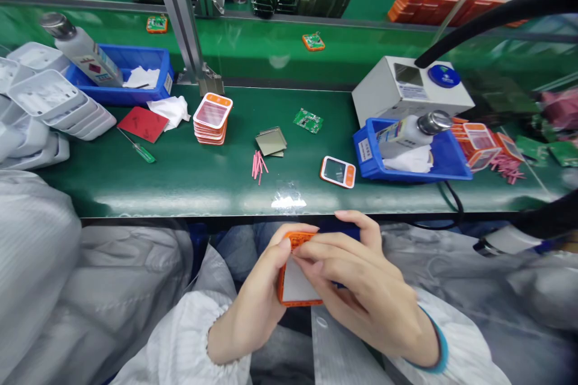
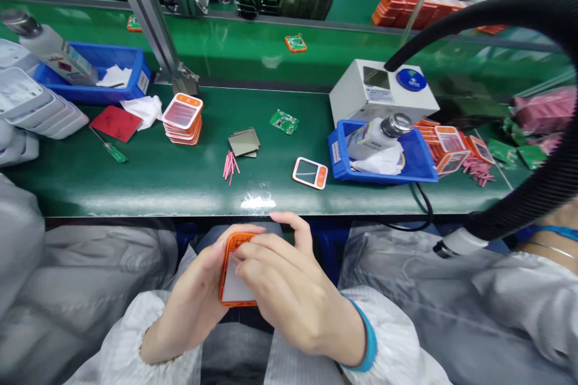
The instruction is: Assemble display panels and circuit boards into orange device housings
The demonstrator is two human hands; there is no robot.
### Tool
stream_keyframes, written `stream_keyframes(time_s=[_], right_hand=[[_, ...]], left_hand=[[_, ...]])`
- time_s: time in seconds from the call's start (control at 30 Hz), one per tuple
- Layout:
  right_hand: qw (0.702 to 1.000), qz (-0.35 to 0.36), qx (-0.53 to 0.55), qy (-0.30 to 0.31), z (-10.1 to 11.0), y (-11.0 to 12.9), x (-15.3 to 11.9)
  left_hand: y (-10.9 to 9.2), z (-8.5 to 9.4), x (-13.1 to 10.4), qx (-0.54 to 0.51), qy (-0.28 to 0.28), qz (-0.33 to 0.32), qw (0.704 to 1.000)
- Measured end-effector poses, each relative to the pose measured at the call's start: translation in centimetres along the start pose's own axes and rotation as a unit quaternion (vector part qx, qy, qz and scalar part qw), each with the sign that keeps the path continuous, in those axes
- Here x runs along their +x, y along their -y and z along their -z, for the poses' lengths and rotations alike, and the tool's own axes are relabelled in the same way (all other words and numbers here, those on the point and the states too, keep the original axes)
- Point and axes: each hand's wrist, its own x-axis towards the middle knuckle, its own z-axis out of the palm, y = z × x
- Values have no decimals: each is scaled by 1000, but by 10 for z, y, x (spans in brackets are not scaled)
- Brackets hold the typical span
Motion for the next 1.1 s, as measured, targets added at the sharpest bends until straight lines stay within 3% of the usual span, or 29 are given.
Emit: stream_keyframes(time_s=[0.2, 0.37, 0.53, 0.63, 0.73, 0.9, 1.1], right_hand=[[998, 27, -38, -47, -8, -1, -11], [994, 60, -82, -43, -12, -5, -21], [996, 59, -66, -24, -7, -4, -11], [995, 46, -38, -77, 2, -1, -4], [987, 12, -91, -135, 8, 0, -2], [978, 41, -171, -115, 6, -1, -9], [965, 84, -231, -91, 1, -9, -29]], left_hand=[[-2, -1, 1, 16, 3, 2, 1000], [-3, -3, 0, 22, 9, 11, 1000], [-4, -2, 0, 32, -3, 6, 999], [-6, -3, 0, 26, -27, 0, 999], [-8, -5, 0, 21, -53, 1, 998], [-8, -7, 1, 49, -93, -4, 994], [-6, -7, 1, 67, -90, -14, 994]])
